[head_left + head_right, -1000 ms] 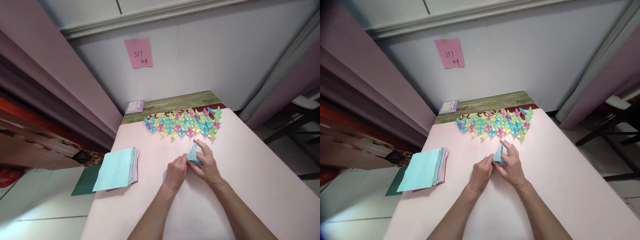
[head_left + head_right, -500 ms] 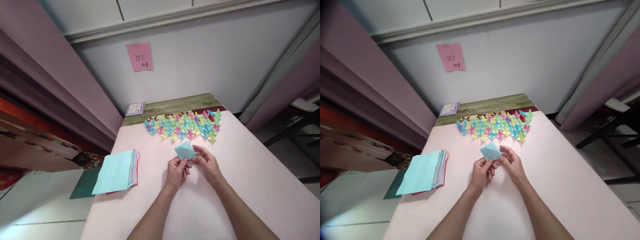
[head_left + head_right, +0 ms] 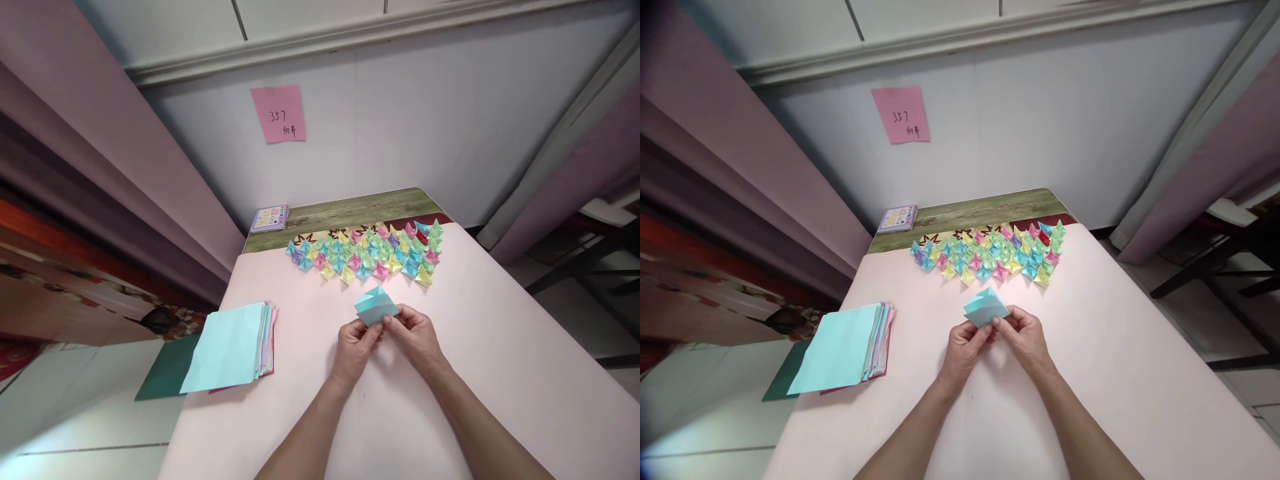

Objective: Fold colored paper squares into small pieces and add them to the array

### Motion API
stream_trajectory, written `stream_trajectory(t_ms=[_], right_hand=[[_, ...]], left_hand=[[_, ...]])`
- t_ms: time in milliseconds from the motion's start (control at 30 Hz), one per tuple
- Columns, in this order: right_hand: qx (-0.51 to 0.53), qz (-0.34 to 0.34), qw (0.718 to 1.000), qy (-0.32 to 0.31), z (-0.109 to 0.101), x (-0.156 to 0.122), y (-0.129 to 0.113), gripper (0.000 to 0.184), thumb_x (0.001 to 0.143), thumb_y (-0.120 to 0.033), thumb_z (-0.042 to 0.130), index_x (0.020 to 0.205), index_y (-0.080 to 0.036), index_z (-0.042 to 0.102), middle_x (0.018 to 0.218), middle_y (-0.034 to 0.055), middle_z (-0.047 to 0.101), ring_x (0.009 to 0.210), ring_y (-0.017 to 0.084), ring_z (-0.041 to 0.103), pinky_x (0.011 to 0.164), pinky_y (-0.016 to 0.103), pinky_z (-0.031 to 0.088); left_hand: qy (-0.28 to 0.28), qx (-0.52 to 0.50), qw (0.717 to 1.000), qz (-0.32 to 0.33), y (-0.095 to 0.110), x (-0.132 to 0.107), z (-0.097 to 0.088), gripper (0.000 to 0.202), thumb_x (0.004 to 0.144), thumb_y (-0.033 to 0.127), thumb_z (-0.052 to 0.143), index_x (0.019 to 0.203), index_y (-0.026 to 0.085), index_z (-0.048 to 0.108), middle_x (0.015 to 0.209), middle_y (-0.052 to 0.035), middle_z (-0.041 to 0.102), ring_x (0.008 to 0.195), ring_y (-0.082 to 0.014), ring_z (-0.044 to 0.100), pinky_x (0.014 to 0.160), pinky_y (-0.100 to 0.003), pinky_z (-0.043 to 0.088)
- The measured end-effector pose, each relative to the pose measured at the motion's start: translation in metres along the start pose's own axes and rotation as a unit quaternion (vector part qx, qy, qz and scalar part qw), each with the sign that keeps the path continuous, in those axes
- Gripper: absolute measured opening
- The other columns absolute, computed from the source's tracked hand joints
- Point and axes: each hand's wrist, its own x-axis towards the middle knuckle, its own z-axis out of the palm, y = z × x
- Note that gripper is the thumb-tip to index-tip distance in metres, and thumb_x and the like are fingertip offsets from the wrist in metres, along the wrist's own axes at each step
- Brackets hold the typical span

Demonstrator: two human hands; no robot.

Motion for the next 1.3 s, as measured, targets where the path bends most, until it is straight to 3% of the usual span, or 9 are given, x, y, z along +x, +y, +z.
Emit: stream_trajectory(t_ms=[167,233,333,433,533,667,867,1000,1300], right_hand=[[-0.045,-0.020,0.999,0.016,0.000,-0.001,0.001,0.031,0.079,-0.047,0.073,0.074,-0.018,0.064,0.065,0.0002,0.062,0.059,0.014,0.058,0.056,0.025,0.048],[-0.081,-0.039,0.996,0.019,0.001,-0.001,0.001,0.029,0.080,-0.046,0.072,0.081,-0.018,0.066,0.070,0.0012,0.064,0.061,0.015,0.060,0.058,0.027,0.050],[-0.158,-0.109,0.979,0.071,0.002,-0.002,0.001,0.045,0.079,-0.043,0.073,0.117,-0.023,0.062,0.109,0.0079,0.066,0.086,0.021,0.066,0.073,0.033,0.056],[-0.232,-0.193,0.948,0.099,0.001,-0.002,-0.002,0.062,0.079,-0.040,0.073,0.136,-0.029,0.050,0.140,0.0109,0.048,0.120,0.028,0.055,0.091,0.043,0.054],[-0.267,-0.244,0.927,0.103,0.000,-0.002,-0.005,0.050,0.083,-0.037,0.069,0.131,-0.030,0.056,0.145,0.0098,0.043,0.131,0.031,0.046,0.102,0.051,0.047],[-0.272,-0.273,0.916,0.112,0.000,-0.004,-0.008,0.033,0.085,-0.032,0.067,0.118,-0.029,0.065,0.145,0.0086,0.041,0.128,0.031,0.049,0.106,0.053,0.043],[-0.263,-0.271,0.913,0.156,0.003,-0.005,-0.012,0.061,0.078,-0.036,0.074,0.134,-0.028,0.049,0.149,0.0118,0.036,0.136,0.033,0.039,0.105,0.054,0.043],[-0.286,-0.290,0.901,0.149,0.002,-0.005,-0.013,0.037,0.077,-0.035,0.076,0.110,-0.025,0.061,0.147,0.0106,0.038,0.134,0.033,0.041,0.110,0.057,0.035],[-0.275,-0.288,0.912,0.100,0.000,-0.003,-0.002,0.015,0.081,-0.026,0.069,0.096,-0.025,0.070,0.146,0.0084,0.045,0.134,0.033,0.043,0.106,0.055,0.041]], left_hand=[[0.029,-0.050,0.998,-0.028,0.002,0.002,-0.002,0.028,0.071,0.036,0.080,0.081,0.012,0.073,0.072,-0.0058,0.072,0.064,-0.0153,0.065,0.067,-0.027,0.053],[0.052,-0.073,0.995,-0.047,0.003,0.002,-0.002,0.029,0.067,0.036,0.082,0.076,0.011,0.071,0.067,-0.0061,0.071,0.061,-0.0165,0.066,0.066,-0.029,0.055],[0.069,-0.078,0.992,-0.065,0.004,0.002,0.000,0.032,0.066,0.039,0.083,0.073,0.011,0.069,0.065,-0.0062,0.071,0.053,-0.0159,0.065,0.058,-0.029,0.055],[0.063,-0.050,0.994,-0.069,0.006,0.001,0.002,0.032,0.067,0.040,0.081,0.073,0.011,0.069,0.064,-0.0045,0.069,0.047,-0.0134,0.061,0.049,-0.026,0.053],[0.031,-0.018,0.998,-0.051,0.006,0.000,0.003,0.028,0.070,0.039,0.079,0.072,0.013,0.070,0.065,-0.0024,0.067,0.049,-0.0118,0.060,0.049,-0.024,0.052],[0.004,0.001,1.000,-0.027,0.005,-0.001,0.003,0.022,0.074,0.036,0.075,0.074,0.014,0.072,0.070,-0.0022,0.068,0.058,-0.0124,0.061,0.057,-0.025,0.055],[0.010,-0.024,0.999,-0.039,-0.003,0.001,0.001,0.025,0.073,0.038,0.077,0.080,0.015,0.073,0.073,-0.0030,0.070,0.064,-0.0145,0.064,0.065,-0.028,0.056],[0.015,-0.033,0.999,-0.023,-0.004,0.002,0.000,0.023,0.073,0.036,0.077,0.078,0.015,0.071,0.070,-0.0013,0.068,0.065,-0.0146,0.063,0.068,-0.028,0.055],[-0.017,0.002,1.000,-0.001,0.001,-0.001,0.003,0.024,0.077,0.037,0.073,0.081,0.014,0.070,0.072,-0.0032,0.068,0.068,-0.0157,0.062,0.069,-0.028,0.053]])
